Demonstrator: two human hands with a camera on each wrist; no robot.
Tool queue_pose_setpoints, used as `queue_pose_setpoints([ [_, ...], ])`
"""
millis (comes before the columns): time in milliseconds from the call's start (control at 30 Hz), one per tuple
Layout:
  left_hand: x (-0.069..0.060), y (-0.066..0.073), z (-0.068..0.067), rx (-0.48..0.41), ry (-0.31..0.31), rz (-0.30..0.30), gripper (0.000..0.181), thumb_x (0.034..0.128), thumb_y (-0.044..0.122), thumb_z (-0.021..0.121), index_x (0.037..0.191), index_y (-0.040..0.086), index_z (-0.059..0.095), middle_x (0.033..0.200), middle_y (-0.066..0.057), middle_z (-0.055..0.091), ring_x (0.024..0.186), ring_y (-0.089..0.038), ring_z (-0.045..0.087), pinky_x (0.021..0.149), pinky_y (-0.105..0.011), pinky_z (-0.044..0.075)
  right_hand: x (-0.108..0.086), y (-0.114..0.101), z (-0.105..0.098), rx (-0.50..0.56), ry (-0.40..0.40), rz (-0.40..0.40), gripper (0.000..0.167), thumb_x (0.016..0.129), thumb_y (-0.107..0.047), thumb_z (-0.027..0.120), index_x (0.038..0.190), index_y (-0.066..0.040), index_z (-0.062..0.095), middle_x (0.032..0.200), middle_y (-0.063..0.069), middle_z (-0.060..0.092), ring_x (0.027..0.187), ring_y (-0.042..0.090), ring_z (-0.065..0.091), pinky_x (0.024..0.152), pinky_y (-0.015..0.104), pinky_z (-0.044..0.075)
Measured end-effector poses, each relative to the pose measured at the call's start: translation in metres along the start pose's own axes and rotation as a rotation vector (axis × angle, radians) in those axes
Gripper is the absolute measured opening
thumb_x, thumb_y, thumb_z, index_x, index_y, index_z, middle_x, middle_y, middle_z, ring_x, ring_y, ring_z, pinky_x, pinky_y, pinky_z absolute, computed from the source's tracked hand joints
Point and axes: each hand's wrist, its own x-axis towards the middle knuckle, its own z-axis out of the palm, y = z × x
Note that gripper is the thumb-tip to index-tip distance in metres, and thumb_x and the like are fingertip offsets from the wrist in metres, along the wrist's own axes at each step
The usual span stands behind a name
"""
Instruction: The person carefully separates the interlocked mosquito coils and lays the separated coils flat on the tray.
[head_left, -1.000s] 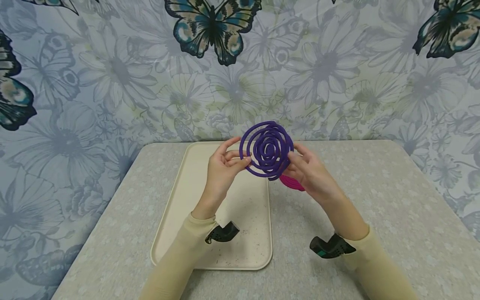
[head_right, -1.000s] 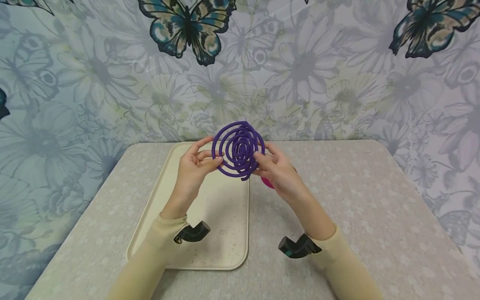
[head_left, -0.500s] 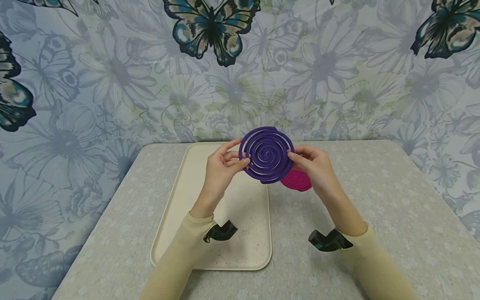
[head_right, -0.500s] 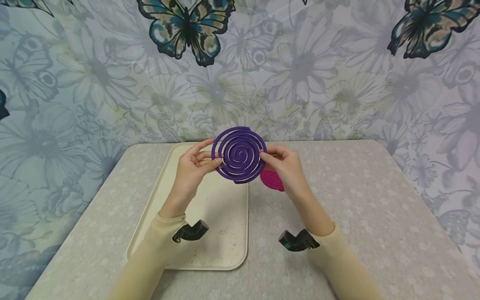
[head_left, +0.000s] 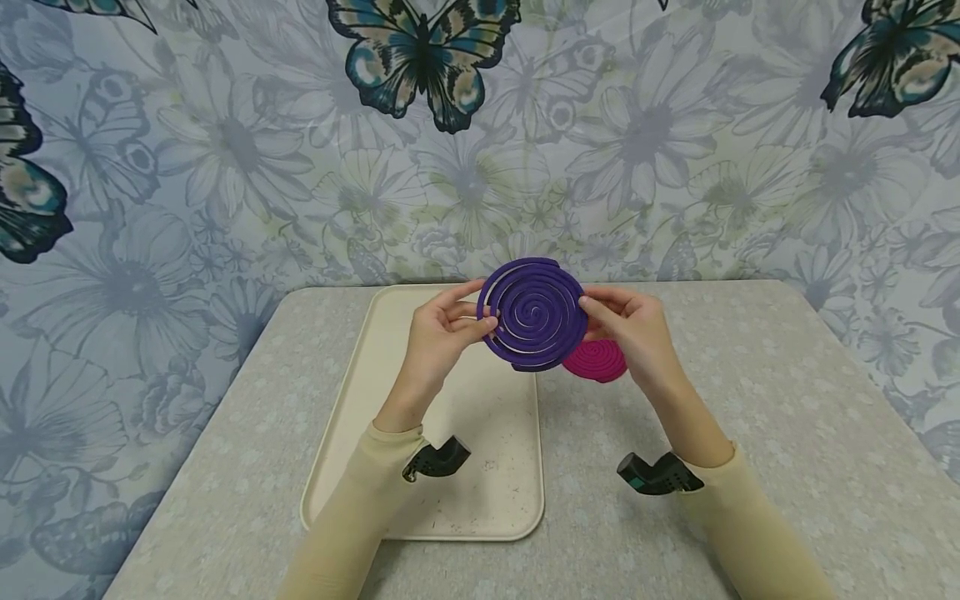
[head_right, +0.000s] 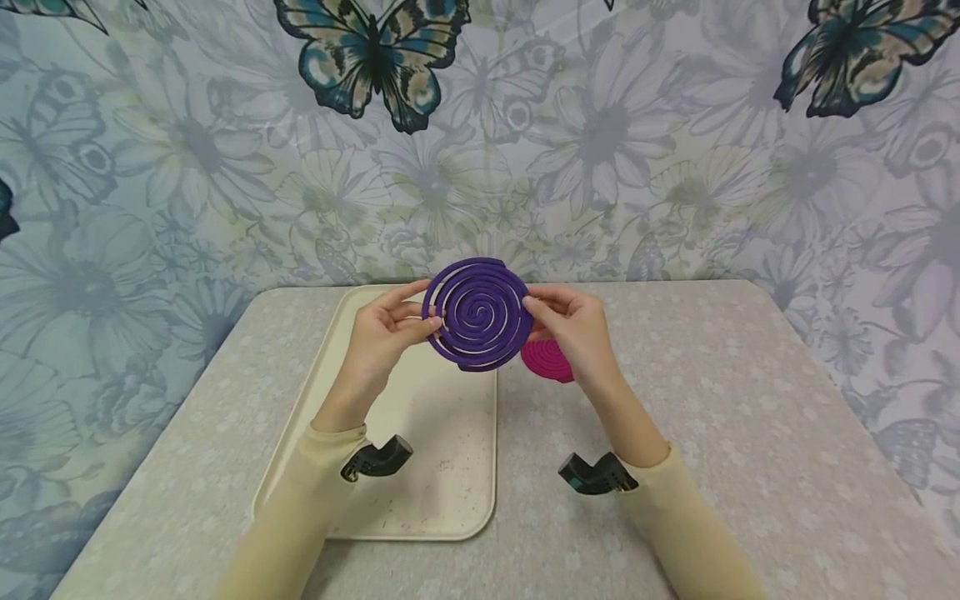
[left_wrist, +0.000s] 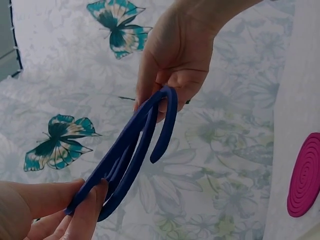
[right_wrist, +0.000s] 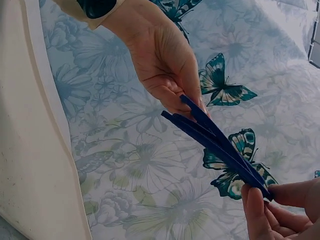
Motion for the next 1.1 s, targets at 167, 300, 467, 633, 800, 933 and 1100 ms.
queue_pose_setpoints([
  [167, 0.0, -0.001, -0.002, 0.001, -0.029, 0.004, 0.051, 0.0823, -0.011, 0.064, 0.131, -0.001, 0.053, 0.079, 0.01, 0.069, 0.071, -0.002, 0.068, 0.071, -0.02, 0.057, 0.002, -0.002, -0.004, 0.058, -0.078, 0.067, 0.012, 0.092, -0.008, 0.06, 0.095, -0.014, 0.071, 0.082, -0.006, 0.072, 0.068, 0.008, 0.068, 0.059, 0.023, 0.058],
  [300, 0.0, -0.001, -0.003, 0.002, -0.049, -0.005, 0.05, 0.0825, -0.011, 0.064, 0.131, -0.001, 0.054, 0.08, 0.01, 0.069, 0.071, -0.003, 0.068, 0.072, -0.02, 0.057, 0.003, -0.004, -0.007, 0.062, -0.126, 0.121, 0.015, 0.093, -0.006, 0.058, 0.092, -0.015, 0.069, 0.081, -0.006, 0.071, 0.069, 0.008, 0.068, 0.062, 0.023, 0.058],
  [467, 0.004, -0.003, -0.007, -0.03, -0.074, -0.049, 0.052, 0.0838, -0.01, 0.063, 0.134, 0.0, 0.051, 0.08, 0.01, 0.07, 0.07, -0.002, 0.068, 0.072, -0.021, 0.058, 0.005, -0.006, -0.011, 0.231, -0.22, 0.192, 0.023, 0.096, -0.003, 0.051, 0.092, -0.013, 0.071, 0.081, -0.003, 0.071, 0.07, 0.008, 0.068, 0.064, 0.022, 0.058],
  [633, 0.006, -0.005, -0.008, -0.085, -0.076, -0.085, 0.053, 0.0858, -0.009, 0.06, 0.136, -0.002, 0.048, 0.079, 0.012, 0.07, 0.07, -0.001, 0.067, 0.071, -0.019, 0.057, 0.006, -0.002, -0.009, 0.475, -0.299, 0.31, 0.031, 0.099, -0.002, 0.043, 0.091, -0.01, 0.072, 0.083, 0.0, 0.071, 0.072, 0.011, 0.067, 0.065, 0.022, 0.058],
  [800, 0.009, -0.008, -0.009, -0.097, -0.074, -0.108, 0.051, 0.0859, -0.008, 0.06, 0.135, -0.005, 0.048, 0.077, 0.012, 0.07, 0.069, -0.001, 0.067, 0.07, -0.019, 0.057, 0.003, 0.001, 0.0, 0.704, -0.285, 0.42, 0.035, 0.102, -0.007, 0.037, 0.092, -0.007, 0.07, 0.085, 0.002, 0.07, 0.076, 0.011, 0.066, 0.07, 0.02, 0.056],
  [933, 0.012, -0.01, -0.01, -0.115, -0.04, -0.127, 0.051, 0.086, -0.009, 0.06, 0.135, -0.005, 0.048, 0.076, 0.011, 0.07, 0.068, -0.001, 0.067, 0.069, -0.018, 0.057, 0.0, 0.004, 0.008, 0.563, -0.131, 0.35, 0.03, 0.1, -0.006, 0.044, 0.087, -0.012, 0.07, 0.079, -0.002, 0.071, 0.07, 0.008, 0.066, 0.065, 0.018, 0.056],
  [1100, 0.012, -0.008, -0.01, -0.182, 0.051, -0.162, 0.051, 0.0872, -0.008, 0.06, 0.137, -0.002, 0.047, 0.076, 0.011, 0.07, 0.071, -0.002, 0.068, 0.072, -0.019, 0.057, 0.0, 0.011, 0.013, 0.148, -0.009, 0.094, 0.011, 0.094, -0.004, 0.056, 0.093, -0.009, 0.066, 0.078, -0.007, 0.071, 0.068, 0.007, 0.067, 0.063, 0.022, 0.058],
])
